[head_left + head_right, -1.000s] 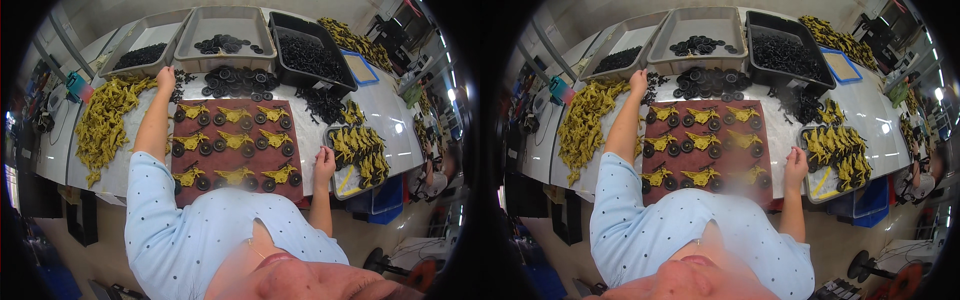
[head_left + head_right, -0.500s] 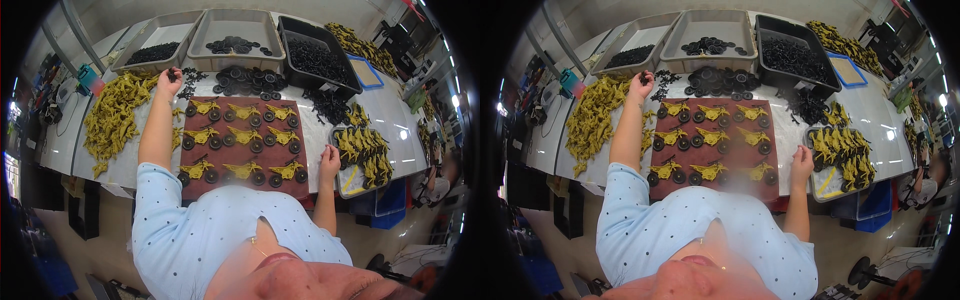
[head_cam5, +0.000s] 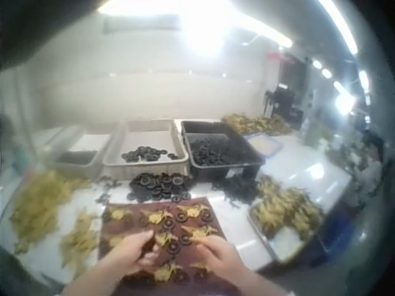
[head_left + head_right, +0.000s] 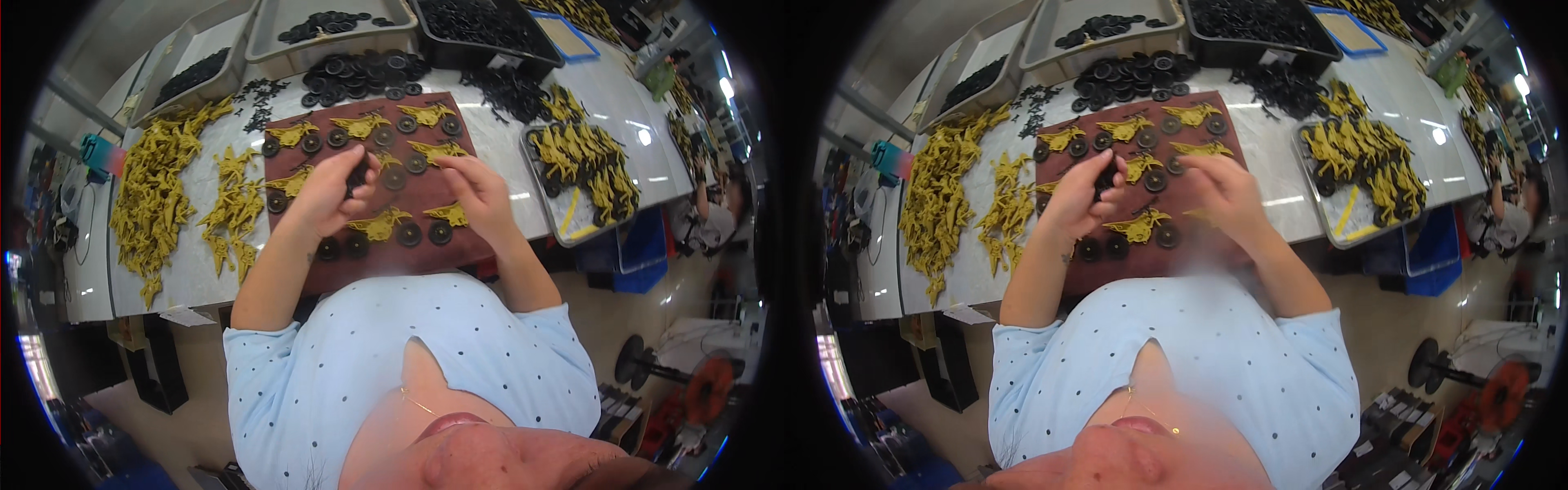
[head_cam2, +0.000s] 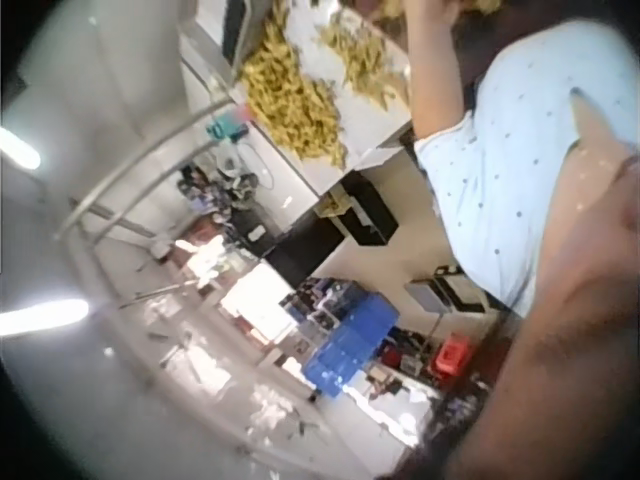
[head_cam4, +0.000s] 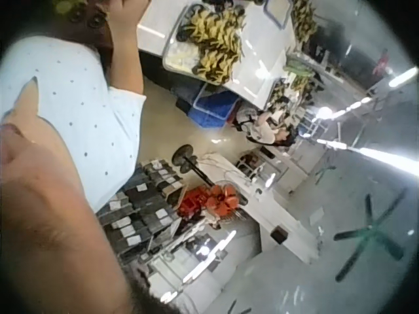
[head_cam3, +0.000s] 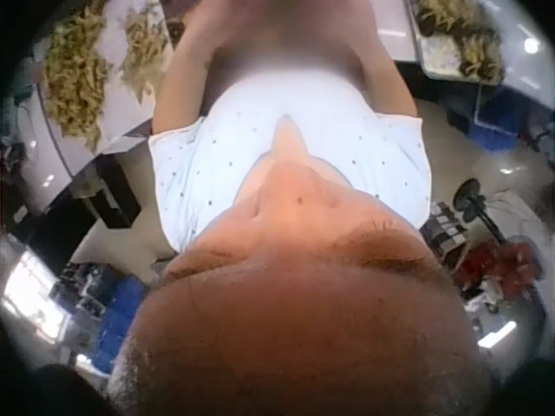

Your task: The person assembles small yellow plastic toy motorcycles by attaching black rubber wheels to the toy motorcycle frames by hand.

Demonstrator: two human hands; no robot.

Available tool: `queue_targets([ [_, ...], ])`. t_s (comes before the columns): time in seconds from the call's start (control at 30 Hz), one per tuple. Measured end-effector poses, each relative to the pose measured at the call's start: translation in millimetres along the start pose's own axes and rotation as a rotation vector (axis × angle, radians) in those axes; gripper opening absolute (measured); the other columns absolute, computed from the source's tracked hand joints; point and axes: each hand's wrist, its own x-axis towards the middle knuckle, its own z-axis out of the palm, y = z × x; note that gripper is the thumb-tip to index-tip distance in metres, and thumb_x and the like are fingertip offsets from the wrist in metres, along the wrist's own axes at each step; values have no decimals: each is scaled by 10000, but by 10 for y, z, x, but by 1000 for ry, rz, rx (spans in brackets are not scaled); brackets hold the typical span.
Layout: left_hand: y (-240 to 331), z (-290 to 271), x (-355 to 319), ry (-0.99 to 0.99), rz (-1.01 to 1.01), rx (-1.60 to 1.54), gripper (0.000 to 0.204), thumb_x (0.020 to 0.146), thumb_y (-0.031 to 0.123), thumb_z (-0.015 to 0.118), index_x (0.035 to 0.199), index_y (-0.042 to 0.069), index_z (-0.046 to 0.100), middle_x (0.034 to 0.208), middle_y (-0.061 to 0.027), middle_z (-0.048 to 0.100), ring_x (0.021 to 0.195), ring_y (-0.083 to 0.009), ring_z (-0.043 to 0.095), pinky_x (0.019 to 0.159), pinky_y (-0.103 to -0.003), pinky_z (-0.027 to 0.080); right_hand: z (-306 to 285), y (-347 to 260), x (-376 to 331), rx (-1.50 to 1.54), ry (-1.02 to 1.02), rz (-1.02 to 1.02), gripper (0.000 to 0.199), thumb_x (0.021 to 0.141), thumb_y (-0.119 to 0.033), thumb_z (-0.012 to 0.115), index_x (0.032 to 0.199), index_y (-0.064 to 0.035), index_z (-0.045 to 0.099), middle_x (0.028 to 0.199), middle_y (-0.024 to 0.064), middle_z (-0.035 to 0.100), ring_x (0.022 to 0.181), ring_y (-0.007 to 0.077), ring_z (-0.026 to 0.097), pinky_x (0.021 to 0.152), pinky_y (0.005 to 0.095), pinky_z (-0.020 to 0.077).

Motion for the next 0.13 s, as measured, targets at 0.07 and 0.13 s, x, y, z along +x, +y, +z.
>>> queue_targets([
  [0.07,-241,120,-20,-103,34,86,250,988,273,438,913,52,529,755,-10,492,554,-65,400,404,-168,265,131,-204,68,21,-91,88,254,921,-96,537,1149,-10,608,1008,104,636,932,200,590,780,270,465],
  [0.13,-457,146,-28,-137,62,177,244,971,303,489,935,68,545,774,-8,518,561,-65,424,411,-187,290,197,-223,42,75,-176,184,273,922,-110,545,1177,-32,599,1041,89,633,917,201,591,797,271,468],
])
